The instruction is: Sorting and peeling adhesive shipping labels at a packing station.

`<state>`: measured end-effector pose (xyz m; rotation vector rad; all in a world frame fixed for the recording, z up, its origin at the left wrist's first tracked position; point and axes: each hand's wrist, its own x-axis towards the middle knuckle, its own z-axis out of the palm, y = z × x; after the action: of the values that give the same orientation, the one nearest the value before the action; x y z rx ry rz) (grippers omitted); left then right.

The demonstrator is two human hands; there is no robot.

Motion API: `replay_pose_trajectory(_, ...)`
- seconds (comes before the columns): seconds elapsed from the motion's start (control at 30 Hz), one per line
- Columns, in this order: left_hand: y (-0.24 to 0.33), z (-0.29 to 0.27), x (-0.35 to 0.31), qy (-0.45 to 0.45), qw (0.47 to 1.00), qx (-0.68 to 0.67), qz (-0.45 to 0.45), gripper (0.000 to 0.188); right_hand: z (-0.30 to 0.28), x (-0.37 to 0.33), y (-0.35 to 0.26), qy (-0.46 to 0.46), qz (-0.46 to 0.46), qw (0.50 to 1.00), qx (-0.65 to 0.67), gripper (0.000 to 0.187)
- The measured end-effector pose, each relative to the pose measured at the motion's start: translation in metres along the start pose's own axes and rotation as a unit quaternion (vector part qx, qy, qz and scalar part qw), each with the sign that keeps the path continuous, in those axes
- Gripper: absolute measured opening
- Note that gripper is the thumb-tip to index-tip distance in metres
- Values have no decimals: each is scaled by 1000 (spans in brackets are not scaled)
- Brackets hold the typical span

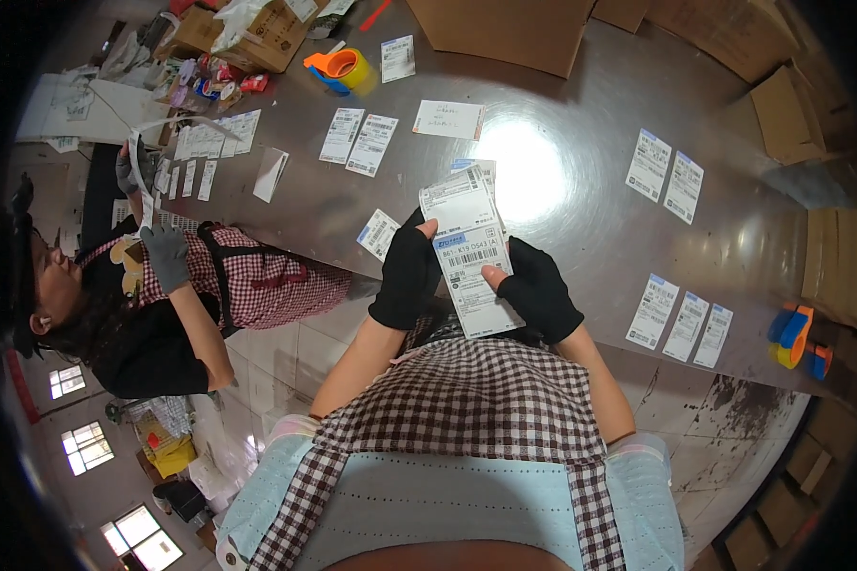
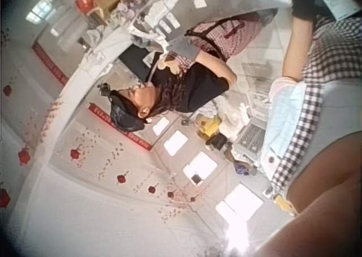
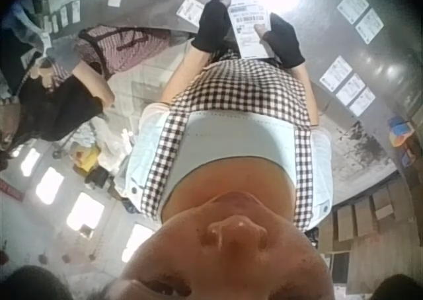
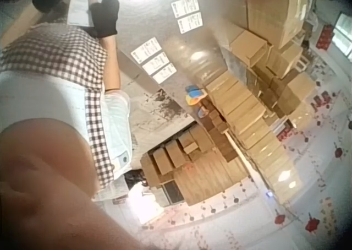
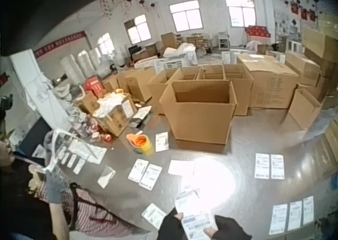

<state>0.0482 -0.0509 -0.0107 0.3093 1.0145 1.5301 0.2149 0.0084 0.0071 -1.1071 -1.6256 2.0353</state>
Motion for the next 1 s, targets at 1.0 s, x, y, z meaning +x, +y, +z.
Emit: replay_pose_trajectory(1.0,0,-6,-4,-3,1000,-10,27,38,3,-4,1,-33,1,999,20,48)
